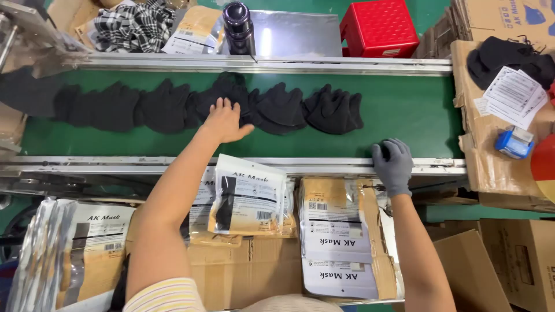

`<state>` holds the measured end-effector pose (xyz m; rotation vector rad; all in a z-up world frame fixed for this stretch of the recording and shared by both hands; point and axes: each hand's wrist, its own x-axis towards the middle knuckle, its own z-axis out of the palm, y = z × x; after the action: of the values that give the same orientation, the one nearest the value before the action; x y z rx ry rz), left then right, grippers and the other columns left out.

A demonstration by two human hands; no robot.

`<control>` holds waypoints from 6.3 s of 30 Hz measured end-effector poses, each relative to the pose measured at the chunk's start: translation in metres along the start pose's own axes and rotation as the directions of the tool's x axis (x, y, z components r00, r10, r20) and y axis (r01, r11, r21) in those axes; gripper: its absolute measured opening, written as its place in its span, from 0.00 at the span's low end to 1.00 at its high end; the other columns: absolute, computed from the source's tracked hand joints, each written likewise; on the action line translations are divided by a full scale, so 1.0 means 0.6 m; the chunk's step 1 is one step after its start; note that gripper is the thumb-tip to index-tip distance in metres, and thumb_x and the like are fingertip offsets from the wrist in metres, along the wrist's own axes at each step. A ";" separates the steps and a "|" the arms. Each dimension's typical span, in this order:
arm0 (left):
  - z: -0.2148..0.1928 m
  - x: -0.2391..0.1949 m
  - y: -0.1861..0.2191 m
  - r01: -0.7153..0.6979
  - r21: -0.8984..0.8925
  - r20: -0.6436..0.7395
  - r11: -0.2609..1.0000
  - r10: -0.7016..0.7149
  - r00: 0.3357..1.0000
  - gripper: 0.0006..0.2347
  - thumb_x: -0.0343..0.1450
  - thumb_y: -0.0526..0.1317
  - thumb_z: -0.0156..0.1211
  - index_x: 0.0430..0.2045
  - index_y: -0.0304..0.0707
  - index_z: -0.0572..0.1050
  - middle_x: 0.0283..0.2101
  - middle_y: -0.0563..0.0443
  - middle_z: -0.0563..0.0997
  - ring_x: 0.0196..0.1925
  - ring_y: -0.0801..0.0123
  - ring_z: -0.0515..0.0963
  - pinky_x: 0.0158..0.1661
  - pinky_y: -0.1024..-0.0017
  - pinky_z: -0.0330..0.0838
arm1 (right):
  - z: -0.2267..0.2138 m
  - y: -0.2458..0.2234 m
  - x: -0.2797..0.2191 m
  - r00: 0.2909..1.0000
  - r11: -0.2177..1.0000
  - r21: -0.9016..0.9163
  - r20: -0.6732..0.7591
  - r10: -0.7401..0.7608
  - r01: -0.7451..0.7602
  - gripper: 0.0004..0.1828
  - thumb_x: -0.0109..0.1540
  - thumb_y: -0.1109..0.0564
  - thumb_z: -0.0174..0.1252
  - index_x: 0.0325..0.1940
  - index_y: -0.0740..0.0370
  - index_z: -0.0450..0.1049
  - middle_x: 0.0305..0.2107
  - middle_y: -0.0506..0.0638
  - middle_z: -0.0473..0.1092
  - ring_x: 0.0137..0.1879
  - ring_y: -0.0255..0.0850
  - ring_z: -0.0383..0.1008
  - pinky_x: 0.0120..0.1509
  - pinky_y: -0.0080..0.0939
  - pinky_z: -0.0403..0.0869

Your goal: The person picks up black masks from a conveyor belt, places them into plastic pouches, and then stacks the pouches on a workspace.

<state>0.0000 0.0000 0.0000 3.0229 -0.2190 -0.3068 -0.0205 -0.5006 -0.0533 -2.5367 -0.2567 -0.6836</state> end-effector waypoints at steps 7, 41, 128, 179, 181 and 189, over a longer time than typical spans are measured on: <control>0.146 0.055 -0.052 -0.034 0.207 -0.117 0.978 0.059 0.991 0.28 0.69 0.42 0.55 0.62 0.20 0.62 0.64 0.13 0.60 0.67 0.21 0.60 0.57 0.32 0.62 | -0.006 0.004 0.004 1.000 0.998 -0.065 0.019 0.001 0.000 0.18 0.63 0.50 0.68 0.46 0.69 0.80 0.50 0.60 0.76 0.63 0.55 0.73 0.68 0.51 0.71; 0.023 -0.212 0.452 -0.274 -0.957 -0.261 0.091 0.134 0.956 0.37 0.75 0.50 0.53 0.72 0.22 0.46 0.65 0.24 0.68 0.66 0.41 0.71 0.63 0.62 0.68 | -0.195 -0.271 -0.075 0.978 0.664 0.746 0.096 -0.186 0.052 0.47 0.53 0.55 0.72 0.71 0.62 0.55 0.51 0.63 0.71 0.56 0.57 0.73 0.56 0.46 0.75; 0.179 -0.443 0.536 -0.743 -0.420 -0.441 0.521 0.599 0.668 0.02 0.68 0.37 0.62 0.28 0.40 0.79 0.37 0.48 0.76 0.46 0.57 0.78 0.47 0.62 0.76 | 0.062 -0.056 -0.701 0.692 0.783 0.538 0.694 -0.199 -0.313 0.34 0.56 0.65 0.62 0.66 0.61 0.65 0.57 0.56 0.68 0.64 0.45 0.67 0.67 0.44 0.67; 0.619 -0.776 -0.173 0.790 -0.600 -0.063 0.124 -0.992 0.108 0.34 0.58 0.53 0.77 0.48 0.22 0.73 0.49 0.24 0.77 0.49 0.32 0.76 0.47 0.51 0.73 | 0.008 -0.039 -0.033 0.940 0.954 0.034 0.165 -0.299 0.298 0.10 0.66 0.65 0.60 0.48 0.79 0.78 0.53 0.64 0.74 0.57 0.51 0.78 0.63 0.43 0.79; 0.651 -0.790 -0.170 0.790 -0.597 -0.084 0.142 -0.990 0.114 0.34 0.58 0.54 0.77 0.49 0.21 0.73 0.49 0.24 0.78 0.50 0.34 0.77 0.49 0.52 0.73 | 0.013 -0.030 -0.026 0.880 0.875 -0.094 0.097 -0.466 0.474 0.10 0.66 0.65 0.66 0.43 0.80 0.78 0.48 0.65 0.75 0.54 0.52 0.78 0.56 0.43 0.80; 0.614 -0.850 -0.144 0.452 -0.892 0.023 -0.002 -0.999 0.041 0.30 0.67 0.56 0.68 0.52 0.26 0.77 0.49 0.30 0.82 0.54 0.47 0.83 0.55 0.62 0.74 | 0.042 0.016 -0.039 0.953 0.976 0.183 0.298 0.060 -0.119 0.19 0.71 0.57 0.58 0.61 0.76 0.74 0.52 0.60 0.76 0.54 0.44 0.79 0.58 0.37 0.80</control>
<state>-0.5588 0.1331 -0.2707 1.7020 1.5370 0.6007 -0.0270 -0.4973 -0.0886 -2.4306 -0.2921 -0.2319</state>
